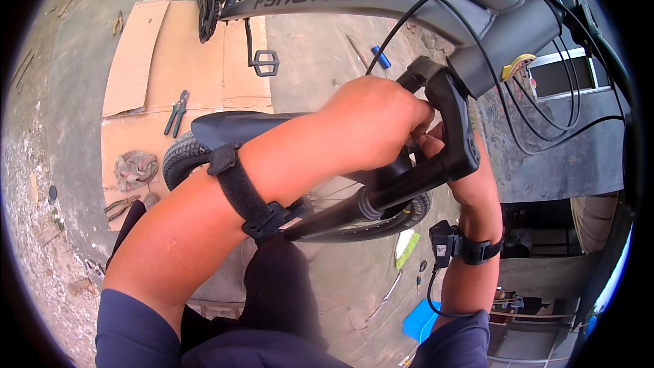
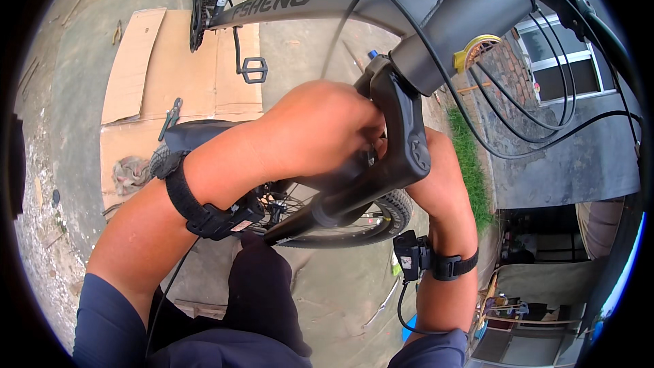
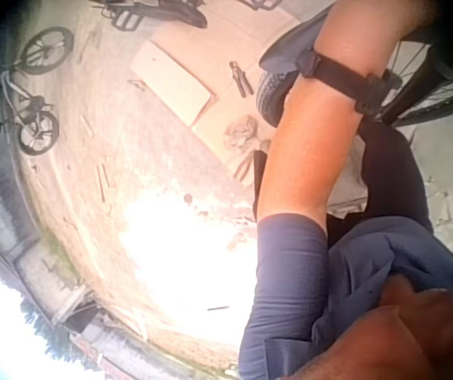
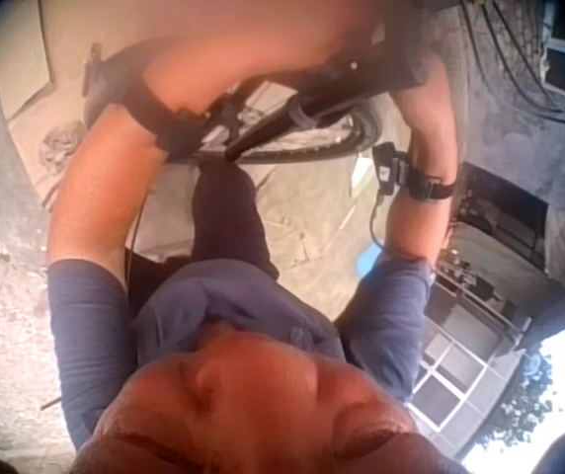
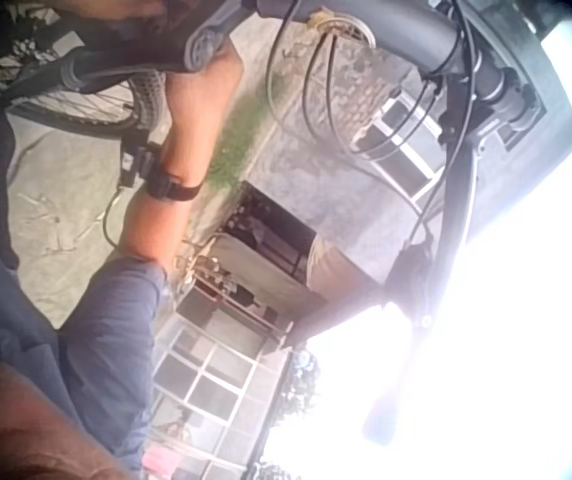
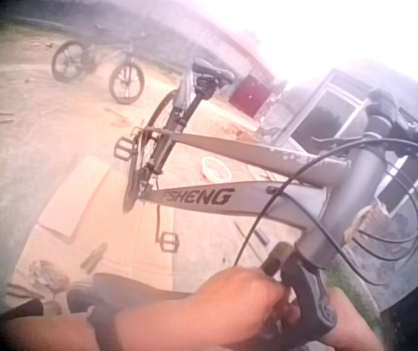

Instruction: The person prepares a bicycle fender by inserting a small metal piece and then attaches it to the front fork of a bicycle by hand.

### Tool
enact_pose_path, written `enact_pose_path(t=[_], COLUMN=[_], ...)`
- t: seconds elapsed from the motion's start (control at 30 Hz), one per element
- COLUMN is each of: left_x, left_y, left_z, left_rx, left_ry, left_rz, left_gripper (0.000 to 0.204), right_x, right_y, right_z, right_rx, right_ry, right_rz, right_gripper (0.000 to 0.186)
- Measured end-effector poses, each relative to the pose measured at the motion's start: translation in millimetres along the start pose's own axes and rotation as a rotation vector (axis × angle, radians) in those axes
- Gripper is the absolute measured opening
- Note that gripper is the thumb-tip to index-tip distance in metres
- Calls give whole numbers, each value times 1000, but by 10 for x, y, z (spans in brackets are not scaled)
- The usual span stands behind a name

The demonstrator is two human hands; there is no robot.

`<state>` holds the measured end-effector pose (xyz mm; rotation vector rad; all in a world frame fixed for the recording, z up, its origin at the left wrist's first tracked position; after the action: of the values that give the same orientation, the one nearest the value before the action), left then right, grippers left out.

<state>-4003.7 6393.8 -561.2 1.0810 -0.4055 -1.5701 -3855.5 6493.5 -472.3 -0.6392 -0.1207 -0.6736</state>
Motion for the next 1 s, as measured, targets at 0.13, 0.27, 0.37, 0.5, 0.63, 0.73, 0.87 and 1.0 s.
enact_pose_path(t=[0.13, 0.27, 0.37, 0.5, 0.63, 0.73, 0.87, 1.0], left_x=[-3, 35, 44, 48, 49, 31, 15, 14], left_y=[-1, -14, 2, -6, -16, -16, -5, -5], left_z=[-24, -32, -60, -82, -69, -62, -54, -45], left_rx=[-18, -31, -35, -45, -57, -64, -72, -86], left_ry=[16, 15, 15, 12, 10, 7, 3, 0], left_rz=[-16, -11, -20, -18, -16, -19, -24, -21], left_gripper=[13, 12, 12, 12, 12, 11, 11, 11], right_x=[13, -6, 12, 8, 1, 5, 18, 13], right_y=[-25, -44, -13, -7, -40, -35, -39, -54], right_z=[-6, -24, 2, -16, -63, -66, -57, -23], right_rx=[17, 1, 24, 7, 2, -8, -12, 11], right_ry=[10, 1, 10, 29, 52, 54, 56, 29], right_rz=[-5, 19, -2, -17, 22, 23, 18, -40], right_gripper=[25, 26, 27, 23, 19, 19, 18, 23])
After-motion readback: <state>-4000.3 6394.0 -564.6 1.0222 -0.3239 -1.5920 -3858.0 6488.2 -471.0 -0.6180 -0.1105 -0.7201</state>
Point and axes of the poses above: each hand's wrist, its own x-axis away from the middle knuckle, its own z-axis out of the back of the hand, y = z × x, the point moved 1 cm from there along -x, towards the middle knuckle, and after that the axes turned 12 degrees about -y, right-handed, at the moved point
